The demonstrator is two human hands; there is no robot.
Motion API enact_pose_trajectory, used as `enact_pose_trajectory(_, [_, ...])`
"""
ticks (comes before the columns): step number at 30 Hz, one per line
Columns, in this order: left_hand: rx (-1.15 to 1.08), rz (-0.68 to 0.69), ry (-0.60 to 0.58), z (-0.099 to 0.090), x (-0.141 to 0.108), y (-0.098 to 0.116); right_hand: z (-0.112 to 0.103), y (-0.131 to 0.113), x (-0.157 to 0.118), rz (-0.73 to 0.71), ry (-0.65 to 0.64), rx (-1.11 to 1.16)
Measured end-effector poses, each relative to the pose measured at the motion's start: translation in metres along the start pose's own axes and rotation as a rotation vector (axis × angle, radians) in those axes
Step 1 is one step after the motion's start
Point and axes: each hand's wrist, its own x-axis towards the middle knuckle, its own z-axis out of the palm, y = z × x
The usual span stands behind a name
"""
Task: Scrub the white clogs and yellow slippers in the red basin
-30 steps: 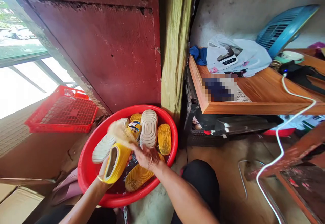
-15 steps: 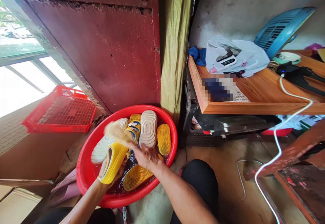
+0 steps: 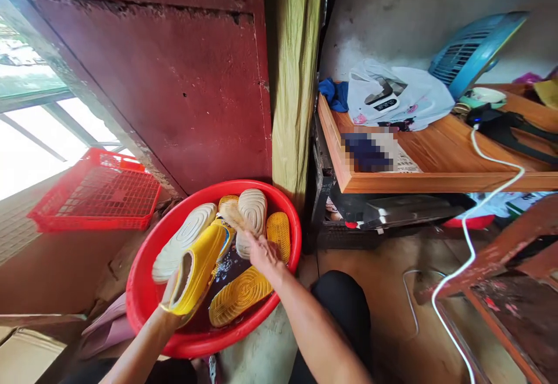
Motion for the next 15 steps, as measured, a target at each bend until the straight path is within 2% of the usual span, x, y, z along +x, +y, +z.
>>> enact_pose_trajectory(4, [0.166,0.374,0.220,0.006,0.008,0.024,0.003,0.015,0.009,0.070,0.018,0.040])
enact_pose_trajectory(7, [0.389,0.679,0.395,0.008,0.012,0.030,0.011,0.013,0.003,0.067,-0.001,0.086])
enact_pose_trajectory(8, [0.457,0.759,0.421,0.008,0.011,0.030,0.013,0.012,0.001,0.065,-0.013,0.091])
enact_pose_trajectory(12, [0.667,1.067,0.380,0.007,0.002,0.020,0.014,0.008,0.000,0.032,-0.034,0.083])
enact_pose_trajectory(15, [0.771,1.242,0.366,0.001,-0.002,0.016,0.011,0.005,0.001,-0.002,-0.032,0.087])
